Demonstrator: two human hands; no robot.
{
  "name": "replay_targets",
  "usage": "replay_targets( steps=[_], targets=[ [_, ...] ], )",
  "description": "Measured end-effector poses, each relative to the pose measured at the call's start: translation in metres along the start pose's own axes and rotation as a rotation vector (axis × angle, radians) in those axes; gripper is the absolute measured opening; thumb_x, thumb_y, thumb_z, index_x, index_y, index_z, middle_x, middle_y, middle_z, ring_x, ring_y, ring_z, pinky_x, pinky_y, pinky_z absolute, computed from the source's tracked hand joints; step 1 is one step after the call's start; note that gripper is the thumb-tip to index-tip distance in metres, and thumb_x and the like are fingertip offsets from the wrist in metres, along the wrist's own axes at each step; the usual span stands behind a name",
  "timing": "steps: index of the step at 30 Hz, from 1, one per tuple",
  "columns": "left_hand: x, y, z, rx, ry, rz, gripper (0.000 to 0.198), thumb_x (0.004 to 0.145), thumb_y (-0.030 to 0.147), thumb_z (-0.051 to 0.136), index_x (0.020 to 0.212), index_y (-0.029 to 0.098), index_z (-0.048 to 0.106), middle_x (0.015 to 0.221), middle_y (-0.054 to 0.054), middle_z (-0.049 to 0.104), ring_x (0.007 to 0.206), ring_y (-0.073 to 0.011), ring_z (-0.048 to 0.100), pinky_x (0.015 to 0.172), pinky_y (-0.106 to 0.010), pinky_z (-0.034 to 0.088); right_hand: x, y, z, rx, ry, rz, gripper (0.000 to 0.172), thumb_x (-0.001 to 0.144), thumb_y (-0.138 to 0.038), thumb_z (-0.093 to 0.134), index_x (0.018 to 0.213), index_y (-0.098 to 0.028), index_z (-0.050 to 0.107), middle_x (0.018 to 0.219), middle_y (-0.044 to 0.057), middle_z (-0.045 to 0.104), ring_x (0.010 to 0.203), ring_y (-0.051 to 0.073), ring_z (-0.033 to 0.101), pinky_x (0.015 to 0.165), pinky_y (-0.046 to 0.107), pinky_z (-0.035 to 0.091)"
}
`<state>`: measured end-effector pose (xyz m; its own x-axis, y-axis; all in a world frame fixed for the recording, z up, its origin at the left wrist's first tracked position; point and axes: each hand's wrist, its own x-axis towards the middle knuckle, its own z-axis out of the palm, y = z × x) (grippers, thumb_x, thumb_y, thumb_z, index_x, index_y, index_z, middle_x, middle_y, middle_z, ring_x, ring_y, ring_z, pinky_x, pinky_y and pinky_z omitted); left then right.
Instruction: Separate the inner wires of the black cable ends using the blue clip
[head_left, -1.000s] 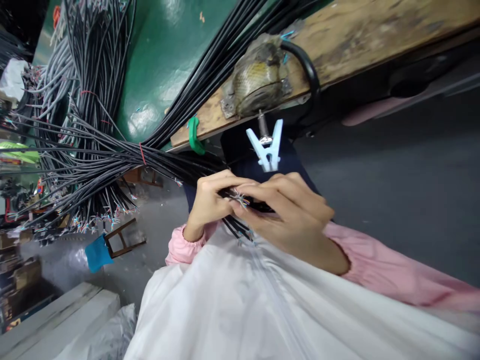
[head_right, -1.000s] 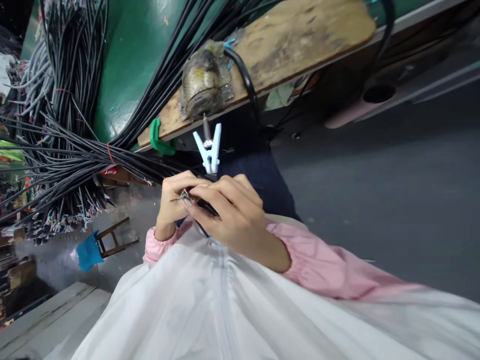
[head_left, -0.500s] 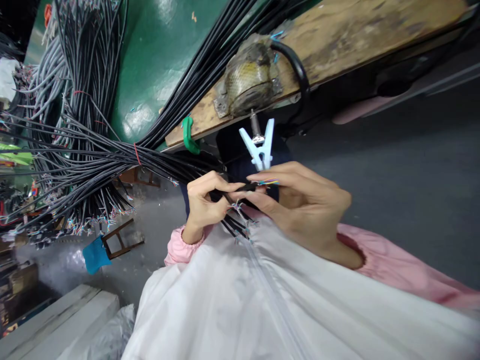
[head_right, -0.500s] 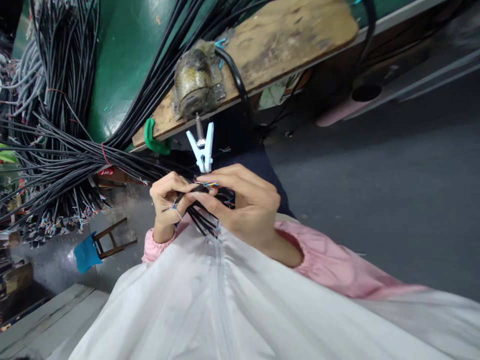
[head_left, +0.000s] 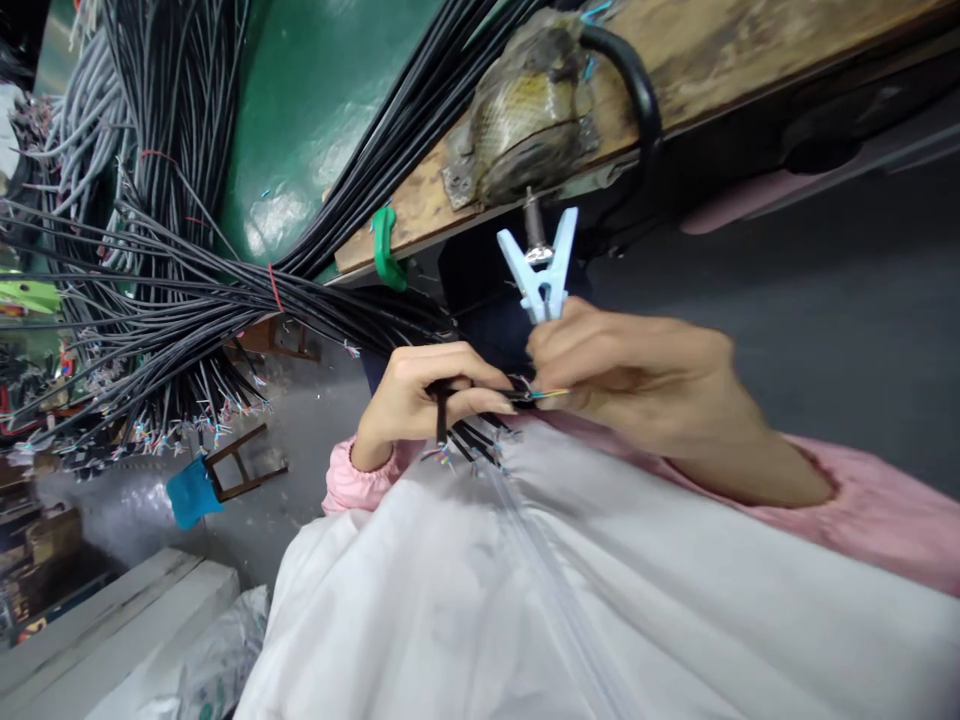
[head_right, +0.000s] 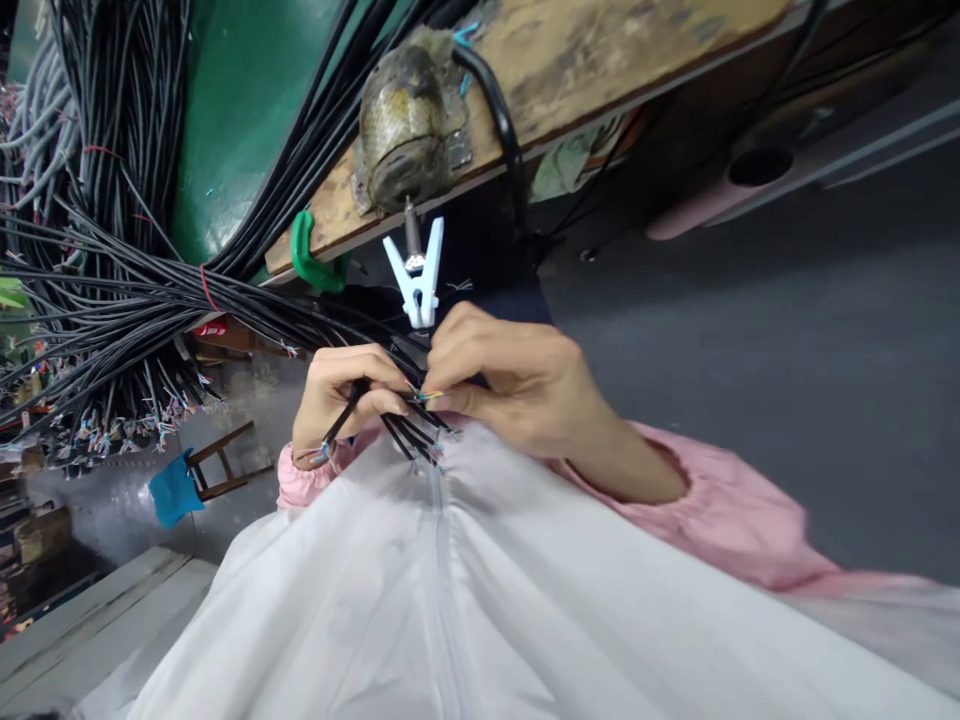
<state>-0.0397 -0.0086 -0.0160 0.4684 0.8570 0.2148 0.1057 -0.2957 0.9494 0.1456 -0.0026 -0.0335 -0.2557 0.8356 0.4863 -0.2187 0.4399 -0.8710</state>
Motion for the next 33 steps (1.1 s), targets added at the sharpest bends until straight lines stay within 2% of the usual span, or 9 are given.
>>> replay_targets(
  steps=[5,9,11,13,18,21,26,29,33],
  targets=[
    [-0.003,0.003,0.006,-0.041,0.068,-0.139,0.045,0.084,0.057,0.066,0.108,0.018,0.066,0.079,0.001,0.067,0.055,-0.0038,0.055,0.054,-0.017,0.042,0.000,-0.007,0.011,0.561,0.042,0.601,0.036,0.079,-0.054,0.075,0.063,-0.024,0.063,0.063,-0.001,0.052,0.060,0.014,0.053,0.052,0.028,0.043],
    [0.001,0.010,0.006,0.133,-0.052,0.035,0.035,0.096,0.045,0.055,0.098,0.016,0.073,0.076,-0.002,0.060,0.067,-0.0085,0.057,0.061,-0.021,0.044,-0.001,-0.011,0.016,0.599,0.035,0.774,0.043,0.075,-0.059,0.077,0.064,-0.020,0.060,0.065,-0.001,0.049,0.060,0.014,0.050,0.051,0.027,0.042],
    [0.002,0.012,0.007,0.136,-0.068,0.107,0.028,0.097,0.036,0.055,0.089,0.018,0.074,0.072,0.000,0.055,0.065,-0.0082,0.055,0.059,-0.021,0.043,-0.004,-0.010,0.015,0.492,0.058,0.724,0.044,0.078,-0.058,0.074,0.064,-0.019,0.060,0.063,-0.002,0.048,0.055,0.011,0.044,0.046,0.025,0.036],
    [0.002,0.012,0.009,0.102,0.031,0.119,0.024,0.096,0.033,0.059,0.082,0.020,0.073,0.070,0.000,0.054,0.063,-0.0086,0.054,0.056,-0.022,0.042,-0.007,-0.007,0.015,0.365,0.150,0.632,0.039,0.081,-0.054,0.074,0.067,-0.019,0.062,0.065,-0.002,0.052,0.053,0.009,0.045,0.045,0.024,0.036],
    [-0.004,0.005,0.011,0.038,0.213,0.079,0.024,0.093,0.040,0.062,0.078,0.023,0.069,0.062,0.001,0.053,0.058,-0.0107,0.052,0.054,-0.026,0.041,-0.012,-0.007,0.017,0.062,0.283,0.280,0.007,0.090,-0.025,0.068,0.087,-0.024,0.074,0.079,0.001,0.068,0.070,0.010,0.063,0.058,0.021,0.049],
    [-0.004,0.003,0.012,0.030,0.240,0.106,0.018,0.093,0.038,0.063,0.081,0.025,0.068,0.063,0.002,0.056,0.059,-0.0105,0.054,0.055,-0.025,0.041,-0.010,-0.014,0.021,-0.065,0.212,0.156,0.020,0.086,-0.008,0.067,0.097,-0.024,0.073,0.087,0.003,0.072,0.077,0.011,0.067,0.062,0.021,0.053],
    [-0.003,0.001,0.016,-0.035,0.280,0.129,0.015,0.089,0.036,0.069,0.099,0.025,0.065,0.071,0.004,0.059,0.062,-0.0071,0.056,0.054,-0.019,0.041,-0.005,-0.018,0.029,-0.272,0.224,0.024,0.019,0.087,-0.004,0.062,0.085,-0.022,0.064,0.075,0.001,0.067,0.066,0.011,0.064,0.054,0.023,0.049],
    [-0.005,0.000,0.014,-0.003,0.229,0.036,0.027,0.089,0.039,0.069,0.108,0.021,0.066,0.074,0.003,0.062,0.060,-0.0062,0.057,0.053,-0.018,0.042,-0.006,-0.016,0.027,-0.464,0.232,-0.079,0.017,0.091,-0.007,0.056,0.087,-0.024,0.060,0.075,0.002,0.064,0.065,0.014,0.060,0.055,0.028,0.048],
    [-0.002,0.000,0.007,0.136,0.108,0.032,0.027,0.091,0.042,0.065,0.087,0.016,0.073,0.073,-0.001,0.068,0.064,-0.0090,0.062,0.058,-0.021,0.047,-0.008,-0.012,0.014,-0.766,0.162,-0.206,0.015,0.094,-0.014,0.051,0.088,-0.026,0.055,0.075,0.004,0.063,0.067,0.019,0.055,0.060,0.035,0.045]
  ],
)
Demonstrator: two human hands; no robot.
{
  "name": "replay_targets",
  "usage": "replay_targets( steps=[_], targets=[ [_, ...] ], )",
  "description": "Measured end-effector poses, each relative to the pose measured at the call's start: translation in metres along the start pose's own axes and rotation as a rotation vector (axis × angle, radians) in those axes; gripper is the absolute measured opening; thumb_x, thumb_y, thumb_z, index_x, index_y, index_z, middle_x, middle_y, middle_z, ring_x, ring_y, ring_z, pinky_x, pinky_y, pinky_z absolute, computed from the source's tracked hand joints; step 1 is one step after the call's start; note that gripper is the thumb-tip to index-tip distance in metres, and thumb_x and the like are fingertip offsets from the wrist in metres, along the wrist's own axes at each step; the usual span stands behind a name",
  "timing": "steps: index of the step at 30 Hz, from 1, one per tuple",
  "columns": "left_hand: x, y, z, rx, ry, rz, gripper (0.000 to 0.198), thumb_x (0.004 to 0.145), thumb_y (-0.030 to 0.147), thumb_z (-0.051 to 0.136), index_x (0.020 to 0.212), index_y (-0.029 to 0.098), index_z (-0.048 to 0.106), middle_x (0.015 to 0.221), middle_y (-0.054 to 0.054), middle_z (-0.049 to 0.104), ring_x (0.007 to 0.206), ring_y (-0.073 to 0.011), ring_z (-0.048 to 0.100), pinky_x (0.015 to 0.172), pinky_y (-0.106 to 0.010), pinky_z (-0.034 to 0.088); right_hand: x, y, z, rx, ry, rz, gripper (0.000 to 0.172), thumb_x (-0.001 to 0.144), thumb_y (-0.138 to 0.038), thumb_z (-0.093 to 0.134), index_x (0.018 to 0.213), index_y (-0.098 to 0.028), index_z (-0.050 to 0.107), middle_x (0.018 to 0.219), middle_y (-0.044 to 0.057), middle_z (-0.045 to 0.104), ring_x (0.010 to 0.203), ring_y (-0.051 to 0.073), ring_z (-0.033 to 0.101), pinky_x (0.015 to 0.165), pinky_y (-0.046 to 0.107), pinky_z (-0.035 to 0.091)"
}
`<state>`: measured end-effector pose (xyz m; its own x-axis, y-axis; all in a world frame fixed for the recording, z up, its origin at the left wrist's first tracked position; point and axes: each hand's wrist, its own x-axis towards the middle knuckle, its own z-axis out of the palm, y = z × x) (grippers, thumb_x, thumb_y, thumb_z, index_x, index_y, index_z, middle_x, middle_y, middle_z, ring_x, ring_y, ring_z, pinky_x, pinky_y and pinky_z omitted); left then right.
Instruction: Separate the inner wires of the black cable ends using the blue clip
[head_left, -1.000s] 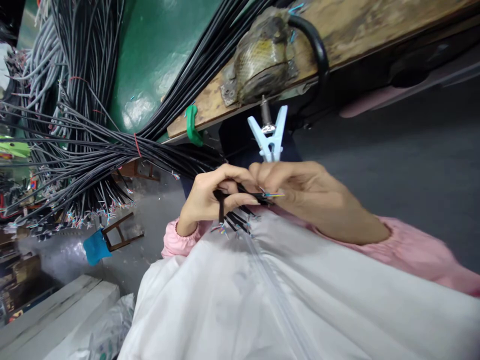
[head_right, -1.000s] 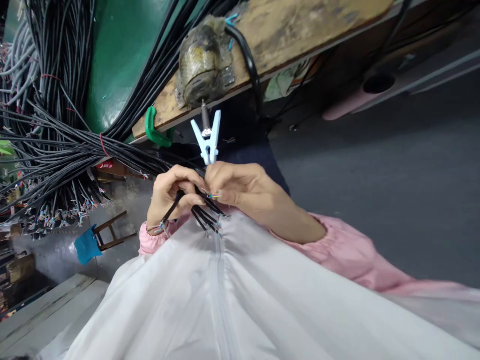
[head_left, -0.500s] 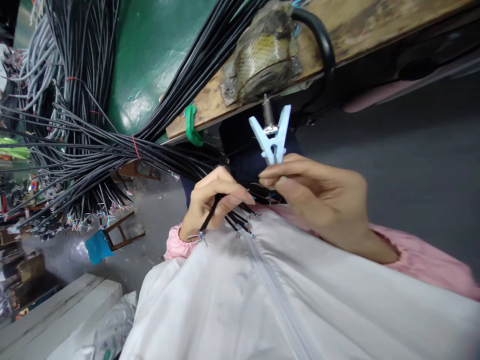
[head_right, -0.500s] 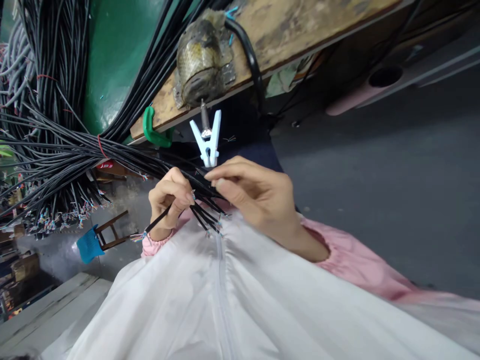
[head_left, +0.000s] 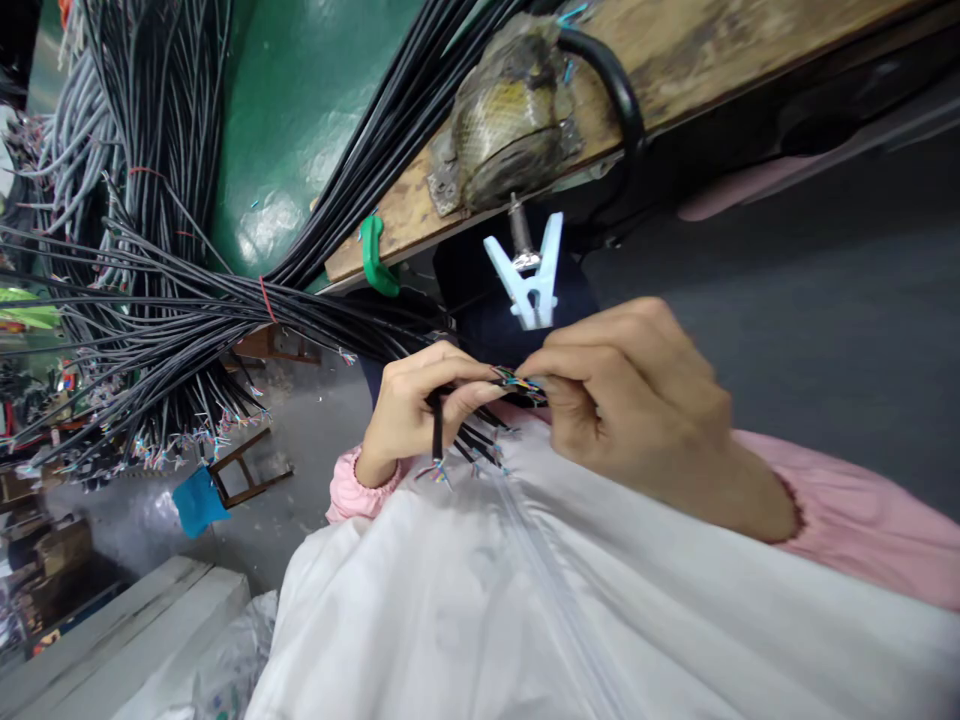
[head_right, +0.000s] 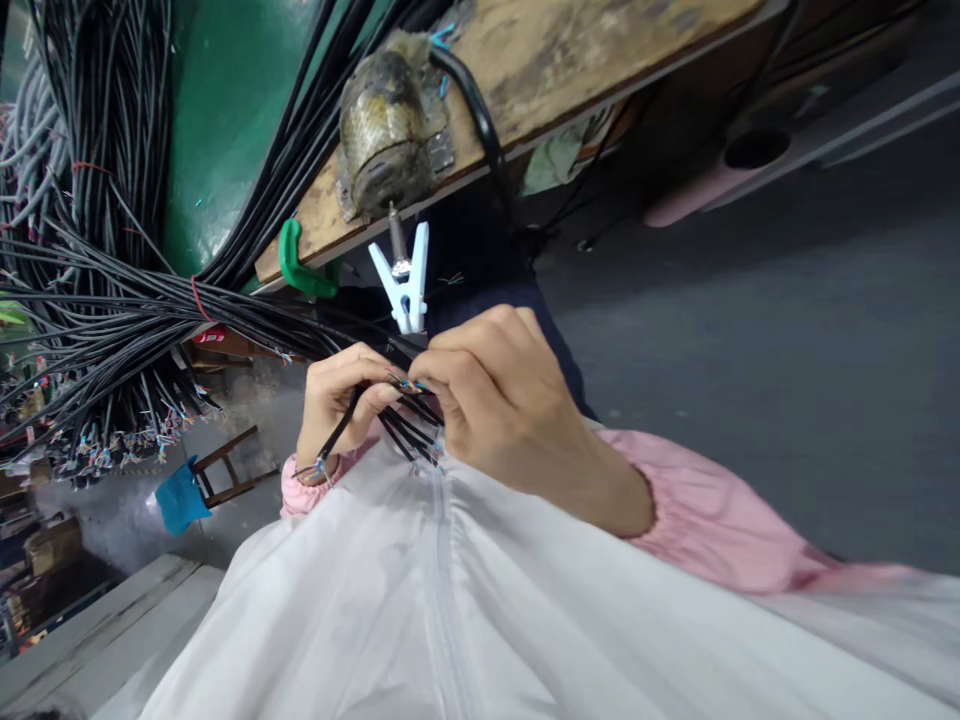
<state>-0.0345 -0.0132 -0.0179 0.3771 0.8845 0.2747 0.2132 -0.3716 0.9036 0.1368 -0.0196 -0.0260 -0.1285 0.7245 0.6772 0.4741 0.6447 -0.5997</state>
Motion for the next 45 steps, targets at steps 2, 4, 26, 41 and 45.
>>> replay_targets(
  steps=[2,4,26,41,45],
  targets=[
    [0.003,0.001,-0.001,0.012,0.004,0.010,0.032,0.089,0.046,0.066,0.079,0.016,0.072,0.070,-0.002,0.069,0.062,-0.0092,0.062,0.056,-0.021,0.046,0.000,0.005,-0.003,-0.040,-0.005,-0.012,0.016,0.093,-0.013,0.052,0.086,-0.027,0.055,0.075,0.004,0.064,0.067,0.020,0.055,0.061,0.035,0.045],
    [0.004,0.003,-0.001,0.018,0.030,-0.033,0.033,0.091,0.045,0.064,0.077,0.016,0.072,0.069,-0.002,0.069,0.061,-0.0094,0.062,0.056,-0.022,0.046,0.001,0.007,-0.005,-0.017,0.029,0.048,0.017,0.093,-0.013,0.053,0.086,-0.028,0.057,0.076,0.004,0.065,0.069,0.019,0.057,0.064,0.035,0.047],
    [0.008,0.000,0.019,-0.013,0.209,-0.086,0.041,0.082,0.054,0.072,0.065,0.017,0.066,0.061,0.002,0.054,0.057,-0.0074,0.049,0.054,-0.025,0.038,0.010,0.018,-0.012,0.631,-0.224,0.452,0.019,0.095,-0.036,0.060,0.081,-0.023,0.062,0.075,0.003,0.065,0.063,0.013,0.062,0.053,0.024,0.048],
    [0.017,-0.002,0.037,-0.117,0.465,-0.069,0.041,0.077,0.051,0.079,0.062,0.016,0.062,0.063,0.004,0.050,0.056,-0.0052,0.048,0.056,-0.023,0.039,0.055,0.035,0.029,1.269,-0.227,0.843,0.056,0.073,-0.074,0.069,0.070,-0.019,0.065,0.063,0.001,0.061,0.056,0.013,0.058,0.051,0.026,0.051],
    [0.022,-0.002,0.038,-0.121,0.480,-0.006,0.037,0.077,0.044,0.081,0.061,0.016,0.062,0.060,0.005,0.050,0.055,-0.0055,0.050,0.055,-0.022,0.040,0.054,0.033,0.024,1.350,-0.259,0.903,0.055,0.071,-0.072,0.072,0.068,-0.018,0.063,0.062,0.001,0.059,0.055,0.012,0.057,0.049,0.025,0.049]
  ],
)
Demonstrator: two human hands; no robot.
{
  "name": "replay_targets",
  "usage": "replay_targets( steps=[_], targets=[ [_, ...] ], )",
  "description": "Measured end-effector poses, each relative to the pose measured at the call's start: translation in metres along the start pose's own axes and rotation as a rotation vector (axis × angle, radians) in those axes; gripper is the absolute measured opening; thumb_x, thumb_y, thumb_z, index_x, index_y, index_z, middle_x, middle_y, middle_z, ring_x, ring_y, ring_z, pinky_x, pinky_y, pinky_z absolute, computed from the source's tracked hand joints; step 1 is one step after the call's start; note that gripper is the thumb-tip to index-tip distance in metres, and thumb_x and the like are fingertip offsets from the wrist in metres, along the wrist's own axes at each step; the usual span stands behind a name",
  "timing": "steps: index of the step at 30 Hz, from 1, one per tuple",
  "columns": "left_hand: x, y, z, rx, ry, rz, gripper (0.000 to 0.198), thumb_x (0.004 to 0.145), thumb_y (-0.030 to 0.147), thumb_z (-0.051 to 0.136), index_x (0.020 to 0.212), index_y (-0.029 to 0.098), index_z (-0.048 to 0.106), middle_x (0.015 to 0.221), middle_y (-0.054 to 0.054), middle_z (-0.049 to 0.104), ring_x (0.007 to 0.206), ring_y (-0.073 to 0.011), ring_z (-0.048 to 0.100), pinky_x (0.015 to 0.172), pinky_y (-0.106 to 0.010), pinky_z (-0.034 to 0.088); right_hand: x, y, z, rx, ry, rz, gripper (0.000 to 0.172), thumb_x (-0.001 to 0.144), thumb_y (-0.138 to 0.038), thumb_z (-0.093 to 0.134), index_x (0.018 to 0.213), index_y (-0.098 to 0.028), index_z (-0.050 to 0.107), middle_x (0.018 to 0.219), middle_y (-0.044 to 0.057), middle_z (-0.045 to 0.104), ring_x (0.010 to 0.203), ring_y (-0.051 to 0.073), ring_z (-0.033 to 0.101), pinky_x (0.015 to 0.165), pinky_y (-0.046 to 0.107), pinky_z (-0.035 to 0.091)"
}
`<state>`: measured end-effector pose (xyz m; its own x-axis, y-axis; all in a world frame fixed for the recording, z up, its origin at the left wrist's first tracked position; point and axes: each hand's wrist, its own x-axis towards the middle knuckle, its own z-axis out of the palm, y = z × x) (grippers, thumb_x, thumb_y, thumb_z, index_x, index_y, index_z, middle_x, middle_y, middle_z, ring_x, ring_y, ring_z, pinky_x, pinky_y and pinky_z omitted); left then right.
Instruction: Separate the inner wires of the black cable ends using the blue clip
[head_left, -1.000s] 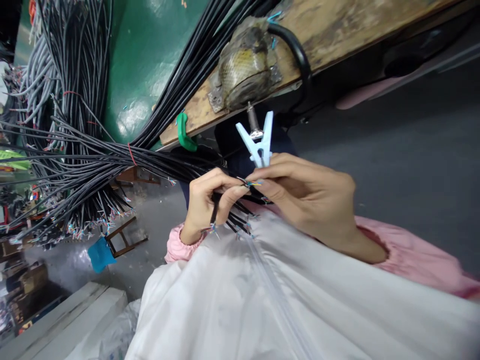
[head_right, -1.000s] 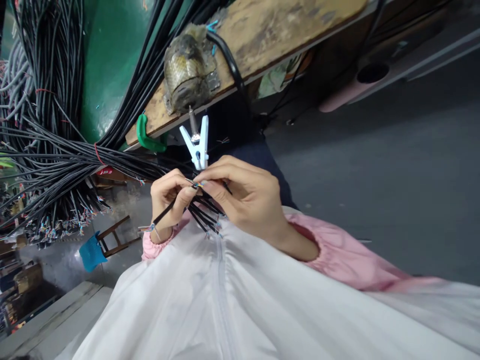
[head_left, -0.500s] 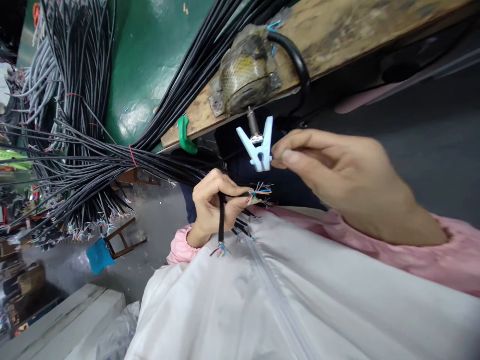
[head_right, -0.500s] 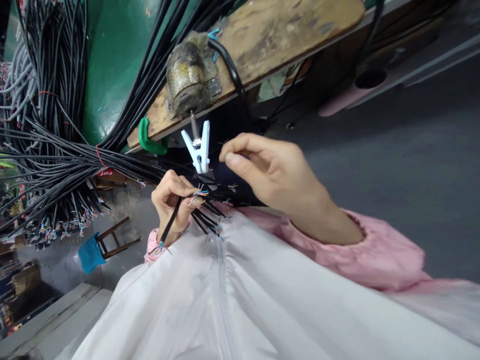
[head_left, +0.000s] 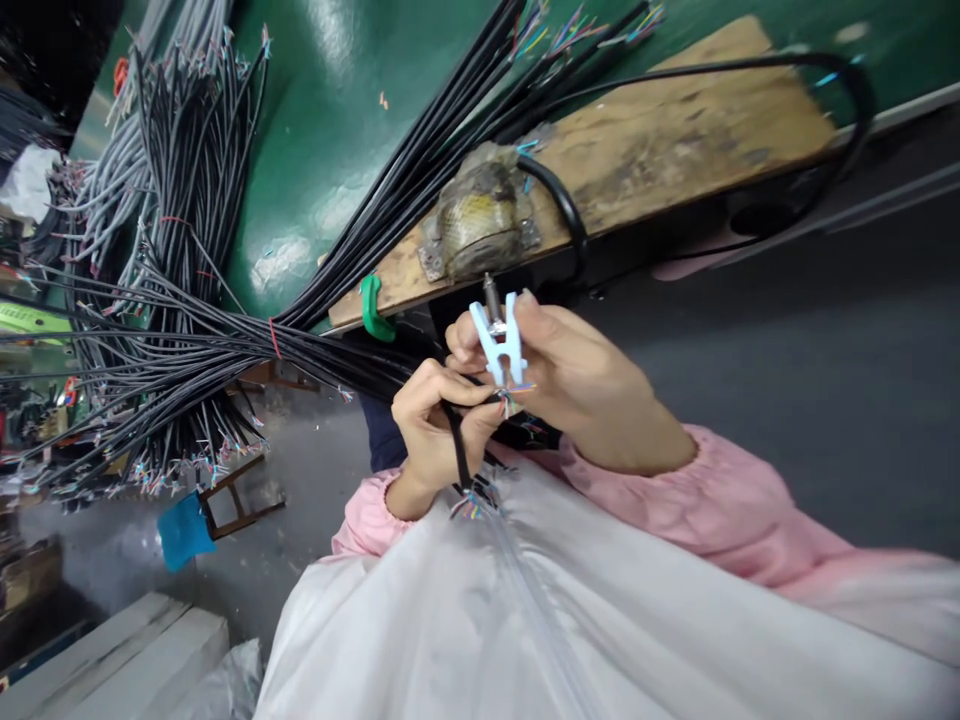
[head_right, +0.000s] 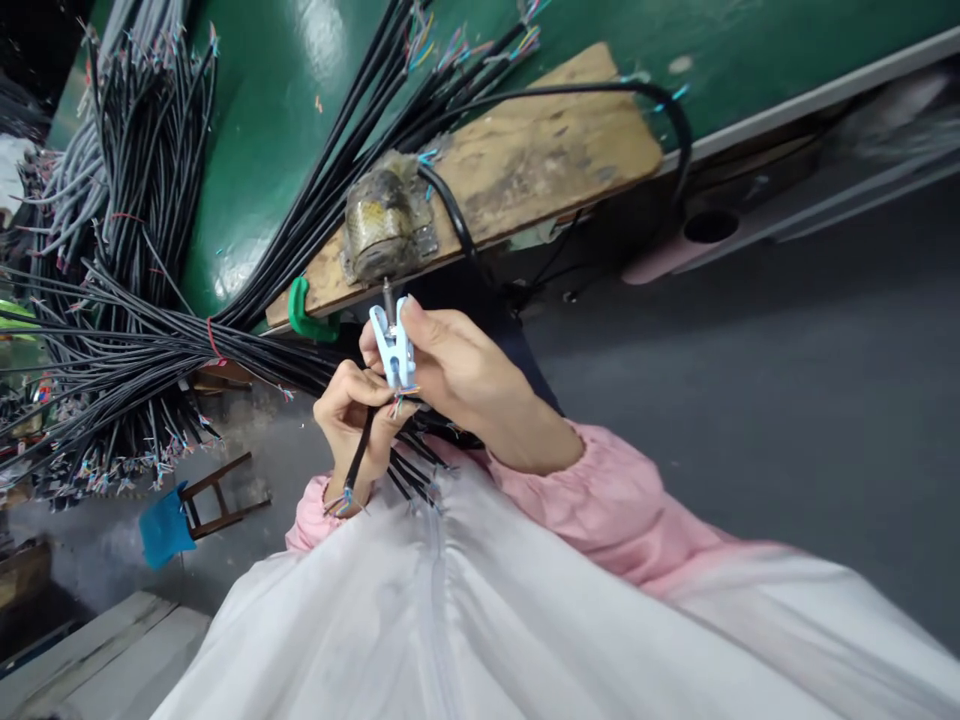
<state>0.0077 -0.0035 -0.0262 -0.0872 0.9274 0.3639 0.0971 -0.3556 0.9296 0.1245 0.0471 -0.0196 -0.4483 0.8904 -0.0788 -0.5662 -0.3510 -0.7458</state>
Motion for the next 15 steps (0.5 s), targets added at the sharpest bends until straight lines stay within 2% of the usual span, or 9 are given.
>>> replay_targets(
  steps=[7,12,15],
  targets=[
    [0.004,0.003,0.001,0.040,0.006,0.009,0.035,0.076,0.043,0.082,0.062,0.016,0.064,0.061,0.005,0.054,0.059,-0.0061,0.054,0.058,-0.021,0.041,-0.004,0.003,0.004,0.177,0.034,0.145,0.058,0.060,-0.074,0.079,0.068,-0.017,0.069,0.062,-0.001,0.060,0.054,0.008,0.055,0.053,0.021,0.050],
    [-0.001,-0.003,0.002,0.009,0.010,0.044,0.031,0.077,0.041,0.081,0.065,0.017,0.066,0.061,0.005,0.055,0.054,-0.0048,0.052,0.053,-0.020,0.040,-0.005,0.020,-0.011,0.209,0.083,0.175,0.060,0.056,-0.079,0.076,0.071,-0.021,0.075,0.062,0.001,0.064,0.057,0.013,0.059,0.056,0.026,0.052],
    [-0.004,-0.005,-0.001,-0.002,-0.015,0.067,0.030,0.079,0.041,0.080,0.068,0.017,0.067,0.062,0.004,0.057,0.053,-0.0046,0.052,0.051,-0.020,0.041,-0.010,0.026,-0.024,0.160,0.100,0.113,0.058,0.059,-0.079,0.074,0.069,-0.022,0.075,0.061,0.002,0.064,0.055,0.014,0.056,0.053,0.027,0.048]
  ],
)
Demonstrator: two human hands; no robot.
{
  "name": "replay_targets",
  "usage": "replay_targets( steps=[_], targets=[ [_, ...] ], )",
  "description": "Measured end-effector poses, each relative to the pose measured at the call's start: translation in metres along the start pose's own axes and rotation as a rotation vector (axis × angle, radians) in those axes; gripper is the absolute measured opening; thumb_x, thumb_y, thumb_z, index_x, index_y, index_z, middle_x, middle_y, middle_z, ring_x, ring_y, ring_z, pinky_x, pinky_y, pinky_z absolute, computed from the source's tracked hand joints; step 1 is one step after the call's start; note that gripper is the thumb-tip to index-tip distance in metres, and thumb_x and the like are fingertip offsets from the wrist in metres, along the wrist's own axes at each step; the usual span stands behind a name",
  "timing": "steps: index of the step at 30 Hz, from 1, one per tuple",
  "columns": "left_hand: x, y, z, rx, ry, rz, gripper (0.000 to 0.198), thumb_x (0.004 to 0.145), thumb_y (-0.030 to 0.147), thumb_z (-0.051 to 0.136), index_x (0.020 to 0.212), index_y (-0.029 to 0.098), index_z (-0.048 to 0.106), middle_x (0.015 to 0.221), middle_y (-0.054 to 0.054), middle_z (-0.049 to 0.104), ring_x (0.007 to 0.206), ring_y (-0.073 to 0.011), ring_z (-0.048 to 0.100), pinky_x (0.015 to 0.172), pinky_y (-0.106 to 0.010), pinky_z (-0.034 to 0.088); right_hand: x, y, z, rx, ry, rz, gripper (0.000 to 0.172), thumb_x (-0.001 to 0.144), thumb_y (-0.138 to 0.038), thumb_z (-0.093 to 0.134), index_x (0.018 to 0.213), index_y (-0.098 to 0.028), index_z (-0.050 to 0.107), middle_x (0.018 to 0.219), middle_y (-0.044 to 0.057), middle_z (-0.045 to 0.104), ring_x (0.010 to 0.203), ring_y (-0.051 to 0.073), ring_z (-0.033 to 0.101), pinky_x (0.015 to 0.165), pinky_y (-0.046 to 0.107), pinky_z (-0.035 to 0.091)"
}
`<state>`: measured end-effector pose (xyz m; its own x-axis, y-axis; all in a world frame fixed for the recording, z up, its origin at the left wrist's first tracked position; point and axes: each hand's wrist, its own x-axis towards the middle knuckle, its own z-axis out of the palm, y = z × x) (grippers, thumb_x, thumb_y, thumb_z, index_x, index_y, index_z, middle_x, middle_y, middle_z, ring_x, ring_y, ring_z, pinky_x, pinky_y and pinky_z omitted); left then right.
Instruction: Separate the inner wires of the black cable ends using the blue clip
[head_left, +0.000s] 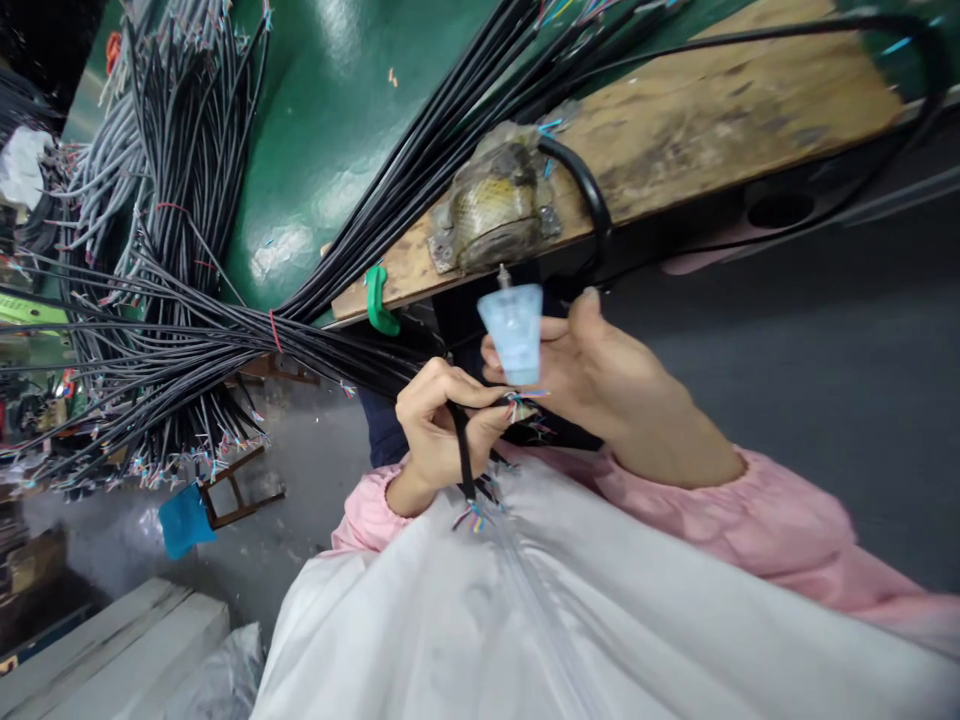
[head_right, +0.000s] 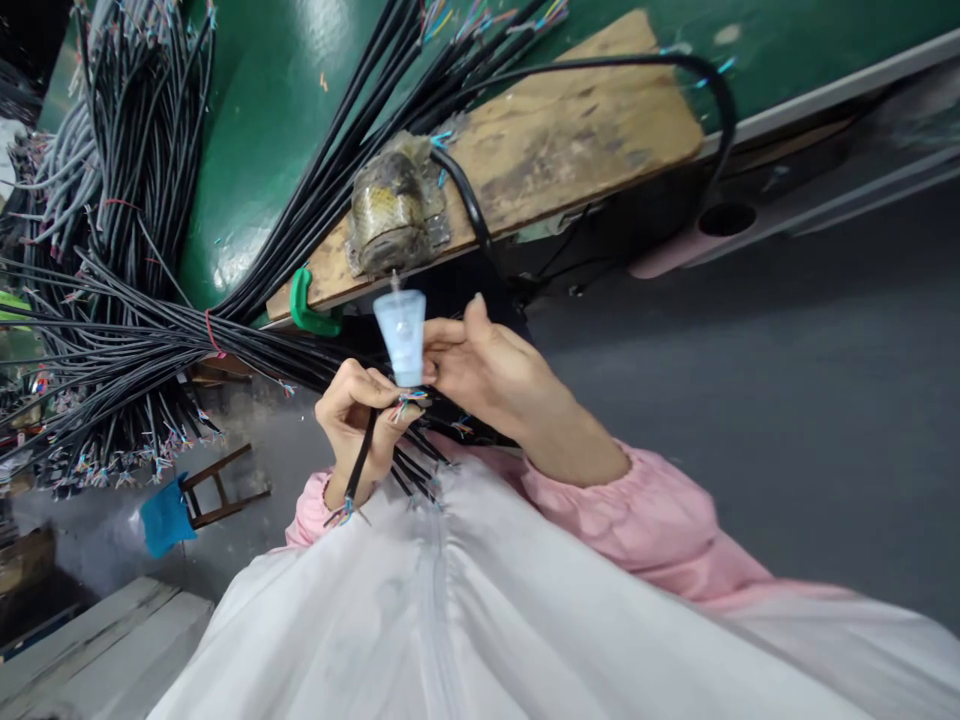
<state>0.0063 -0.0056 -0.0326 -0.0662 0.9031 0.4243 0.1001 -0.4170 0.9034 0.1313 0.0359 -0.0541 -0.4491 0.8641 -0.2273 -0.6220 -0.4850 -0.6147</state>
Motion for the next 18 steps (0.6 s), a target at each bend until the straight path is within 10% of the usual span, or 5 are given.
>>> replay_targets(
  steps=[6,10,18],
  targets=[
    [0.000,0.000,-0.020,0.064,-0.215,-0.166,0.037,0.086,0.050,0.070,0.069,0.016,0.072,0.062,0.000,0.064,0.056,-0.0068,0.059,0.054,-0.019,0.047,-0.036,-0.010,-0.007,-0.410,0.175,-0.395,0.030,0.076,-0.051,0.080,0.066,-0.024,0.070,0.060,0.000,0.061,0.058,0.013,0.054,0.053,0.028,0.043],
    [0.000,0.002,-0.026,0.219,-0.338,-0.421,0.042,0.082,0.055,0.070,0.077,0.013,0.073,0.069,-0.002,0.068,0.057,-0.0071,0.061,0.054,-0.018,0.049,-0.059,-0.006,0.011,-0.849,0.015,-0.678,0.018,0.077,-0.036,0.083,0.087,-0.026,0.072,0.070,0.001,0.070,0.061,0.015,0.060,0.056,0.031,0.047],
    [0.003,0.010,-0.028,0.224,-0.418,0.015,0.024,0.092,0.036,0.063,0.091,0.014,0.075,0.078,-0.003,0.070,0.065,-0.0074,0.062,0.055,-0.017,0.047,-0.056,0.008,0.024,-0.829,0.185,-0.797,0.015,0.077,-0.012,0.078,0.077,-0.022,0.068,0.067,-0.001,0.067,0.057,0.013,0.058,0.052,0.028,0.048]
  ],
)
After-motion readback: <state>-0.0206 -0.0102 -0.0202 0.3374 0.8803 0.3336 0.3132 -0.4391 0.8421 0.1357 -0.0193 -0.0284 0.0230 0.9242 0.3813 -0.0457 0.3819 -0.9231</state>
